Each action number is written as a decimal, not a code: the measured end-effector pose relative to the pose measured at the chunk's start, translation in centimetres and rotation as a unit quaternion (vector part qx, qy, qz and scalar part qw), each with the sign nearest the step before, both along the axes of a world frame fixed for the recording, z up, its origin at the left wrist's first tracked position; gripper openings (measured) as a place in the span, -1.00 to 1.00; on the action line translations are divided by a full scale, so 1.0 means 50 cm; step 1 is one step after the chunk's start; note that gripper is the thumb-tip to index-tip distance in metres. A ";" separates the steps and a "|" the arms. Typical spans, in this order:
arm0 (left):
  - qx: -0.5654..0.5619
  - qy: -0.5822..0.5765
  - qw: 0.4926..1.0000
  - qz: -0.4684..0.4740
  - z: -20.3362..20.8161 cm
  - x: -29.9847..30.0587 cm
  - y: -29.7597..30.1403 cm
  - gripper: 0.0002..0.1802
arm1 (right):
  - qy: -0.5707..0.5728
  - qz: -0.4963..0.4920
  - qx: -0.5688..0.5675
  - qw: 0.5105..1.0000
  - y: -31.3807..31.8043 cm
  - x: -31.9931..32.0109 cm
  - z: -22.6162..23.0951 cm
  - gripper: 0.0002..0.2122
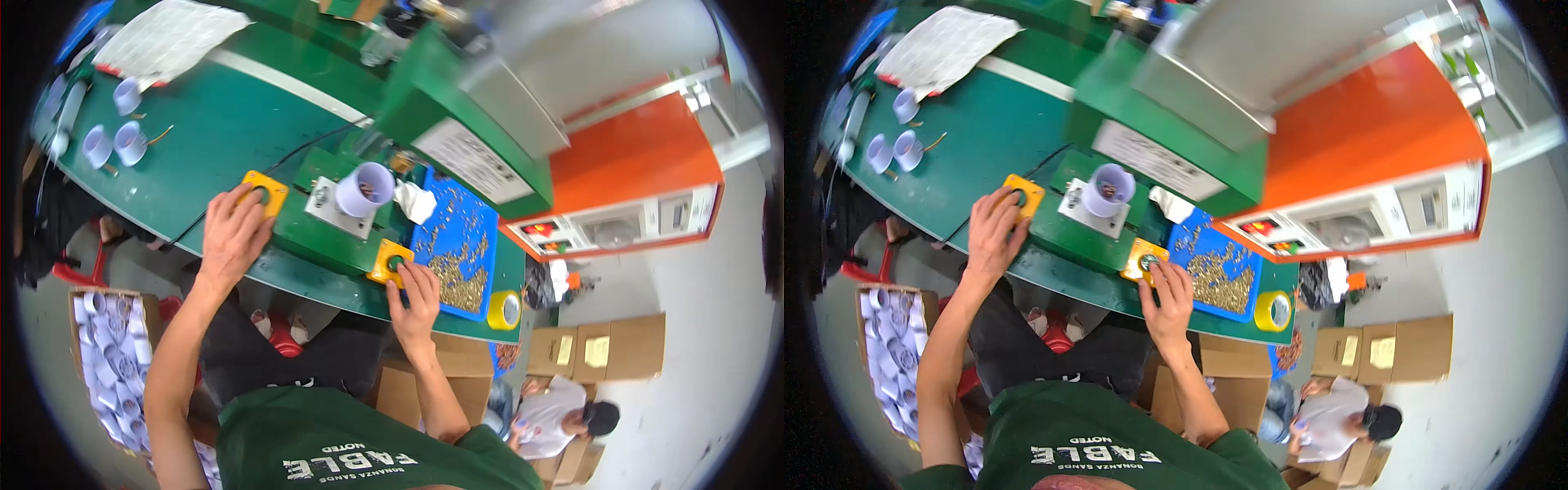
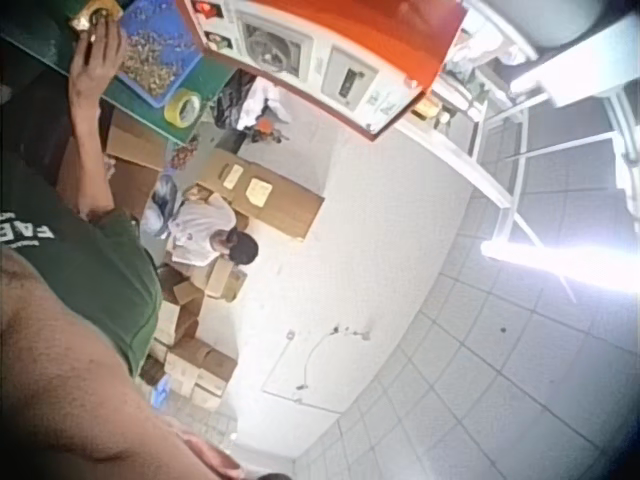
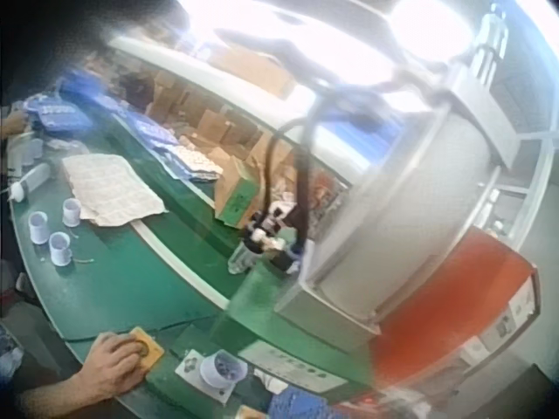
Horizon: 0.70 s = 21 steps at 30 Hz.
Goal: Operating a manual press machine to assemble small electronic components by inserting metal pins into plastic housings.
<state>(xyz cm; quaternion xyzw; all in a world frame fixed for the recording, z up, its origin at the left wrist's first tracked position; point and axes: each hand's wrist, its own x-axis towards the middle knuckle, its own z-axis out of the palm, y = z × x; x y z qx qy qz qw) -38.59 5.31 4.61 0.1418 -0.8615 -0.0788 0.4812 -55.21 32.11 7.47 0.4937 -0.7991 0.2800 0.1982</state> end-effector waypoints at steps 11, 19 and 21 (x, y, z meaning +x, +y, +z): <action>0.039 -0.027 0.999 0.010 0.006 0.009 0.006 -0.59 | -0.012 0.000 -0.089 0.996 -0.014 -0.001 -0.046 -0.62; 0.118 -0.030 0.993 -0.007 0.075 -0.030 0.030 -0.21 | -0.032 0.006 -0.119 0.992 -0.016 0.000 -0.046 -0.60; 0.149 -0.030 0.988 -0.027 0.093 -0.055 0.043 -0.10 | -0.037 0.007 -0.124 0.992 -0.017 -0.003 -0.045 -0.59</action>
